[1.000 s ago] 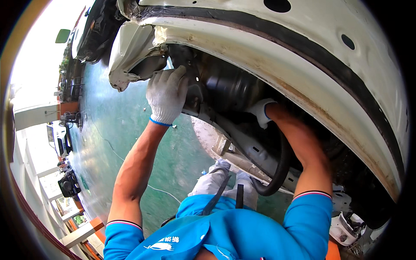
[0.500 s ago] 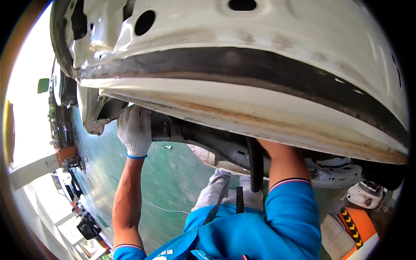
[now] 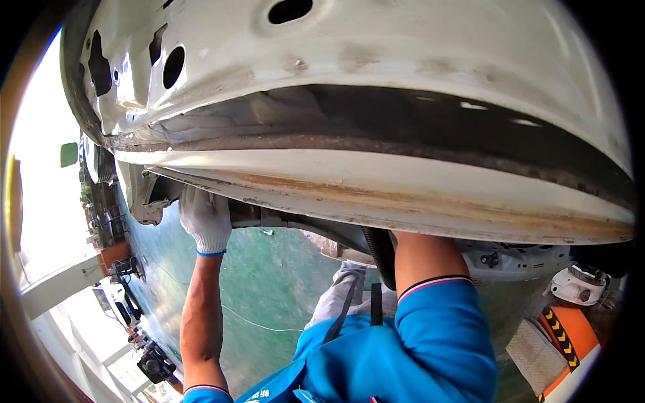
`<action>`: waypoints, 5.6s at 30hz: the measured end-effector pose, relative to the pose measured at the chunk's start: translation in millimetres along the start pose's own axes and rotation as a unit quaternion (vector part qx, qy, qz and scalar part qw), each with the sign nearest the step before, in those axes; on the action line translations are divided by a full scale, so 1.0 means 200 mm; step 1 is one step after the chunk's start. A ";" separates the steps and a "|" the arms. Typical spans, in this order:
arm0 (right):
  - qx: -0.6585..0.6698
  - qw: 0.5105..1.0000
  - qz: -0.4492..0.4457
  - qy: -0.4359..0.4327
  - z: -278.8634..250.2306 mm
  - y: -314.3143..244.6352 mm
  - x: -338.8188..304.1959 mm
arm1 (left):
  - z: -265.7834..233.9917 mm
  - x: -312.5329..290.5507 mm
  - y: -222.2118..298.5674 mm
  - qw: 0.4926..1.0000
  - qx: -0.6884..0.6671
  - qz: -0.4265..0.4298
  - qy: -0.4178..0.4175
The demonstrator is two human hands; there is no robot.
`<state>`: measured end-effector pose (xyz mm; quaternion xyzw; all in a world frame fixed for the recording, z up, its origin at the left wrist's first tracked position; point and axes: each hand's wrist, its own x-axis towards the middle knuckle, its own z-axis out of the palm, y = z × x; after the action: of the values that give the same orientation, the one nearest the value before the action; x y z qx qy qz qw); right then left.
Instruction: The person uses a vacuum cleaner hose to clean the interior of a car trunk. They systematically move the nozzle along the metal floor, wheel wells, and side panels to remove debris. The trunk is open and empty of large items during the process.
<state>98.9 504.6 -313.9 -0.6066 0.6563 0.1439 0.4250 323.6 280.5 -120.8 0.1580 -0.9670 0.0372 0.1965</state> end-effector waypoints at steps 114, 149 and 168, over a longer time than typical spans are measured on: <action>0.023 0.997 0.028 -0.064 0.30 0.28 -0.52 | 0.09 -0.11 -0.11 0.998 0.046 -0.017 -0.036; 0.002 0.994 0.048 -0.095 0.22 0.22 -0.59 | 0.06 -0.03 -0.02 0.999 0.036 -0.037 -0.008; 0.158 0.969 0.118 0.150 0.02 -0.16 -1.50 | 0.09 -0.05 -0.03 0.998 0.035 -0.043 0.032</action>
<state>101.0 703.5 -86.1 -0.4648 0.7939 -0.0047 0.3920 326.8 275.6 -140.5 0.2054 -0.9505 0.0677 0.2230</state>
